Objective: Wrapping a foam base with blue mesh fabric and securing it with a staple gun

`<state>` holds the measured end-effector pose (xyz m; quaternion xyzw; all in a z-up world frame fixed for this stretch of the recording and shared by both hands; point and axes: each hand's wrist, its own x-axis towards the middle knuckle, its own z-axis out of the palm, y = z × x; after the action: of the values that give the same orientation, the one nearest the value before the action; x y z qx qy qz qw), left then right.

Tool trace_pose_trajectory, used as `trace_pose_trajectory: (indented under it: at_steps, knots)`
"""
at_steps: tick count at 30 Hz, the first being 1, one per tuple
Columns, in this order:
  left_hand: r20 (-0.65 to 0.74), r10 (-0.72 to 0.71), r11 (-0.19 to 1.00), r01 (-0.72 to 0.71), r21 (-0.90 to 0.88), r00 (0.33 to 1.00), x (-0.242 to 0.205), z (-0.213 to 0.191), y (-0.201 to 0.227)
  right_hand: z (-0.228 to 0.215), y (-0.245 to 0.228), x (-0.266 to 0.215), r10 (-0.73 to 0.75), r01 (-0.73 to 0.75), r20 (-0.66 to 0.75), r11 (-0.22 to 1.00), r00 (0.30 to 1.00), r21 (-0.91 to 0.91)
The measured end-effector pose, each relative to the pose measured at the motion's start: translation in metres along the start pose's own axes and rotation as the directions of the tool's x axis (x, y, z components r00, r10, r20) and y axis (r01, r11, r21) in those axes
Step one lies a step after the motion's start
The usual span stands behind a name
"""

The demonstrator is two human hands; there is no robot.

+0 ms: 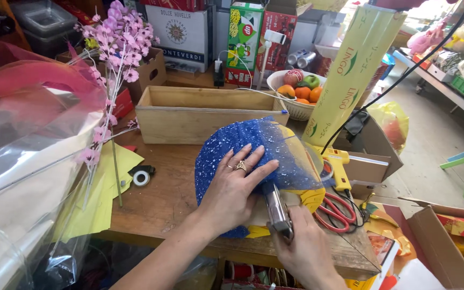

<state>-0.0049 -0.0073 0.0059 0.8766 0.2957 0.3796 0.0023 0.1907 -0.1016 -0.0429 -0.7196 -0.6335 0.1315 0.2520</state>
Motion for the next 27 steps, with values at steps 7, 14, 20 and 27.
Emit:
trace_pose_trajectory:
  at_steps: [7,14,20,27]
  knots:
    - [0.080,-0.050,0.995,0.057,-0.085,0.996,0.005,-0.011,-0.005,0.063,0.039,0.041,-0.399,0.384,-0.406,0.915,0.822,-0.122]
    - [0.207,-0.149,0.961,0.191,-0.199,0.967,0.013,-0.028,-0.004,-0.010,0.014,-0.009,0.057,-0.054,0.002,0.944,0.998,0.325]
    - [-0.072,-0.499,0.673,0.334,-0.659,0.864,0.021,0.001,-0.107,0.013,0.187,0.019,-0.032,-0.071,-0.165,0.810,0.986,-0.582]
    - [0.653,-0.757,-0.449,0.718,-0.532,0.010,-0.035,-0.020,-0.093,0.014,0.209,0.073,-0.003,-0.022,-0.042,0.820,0.999,-0.572]
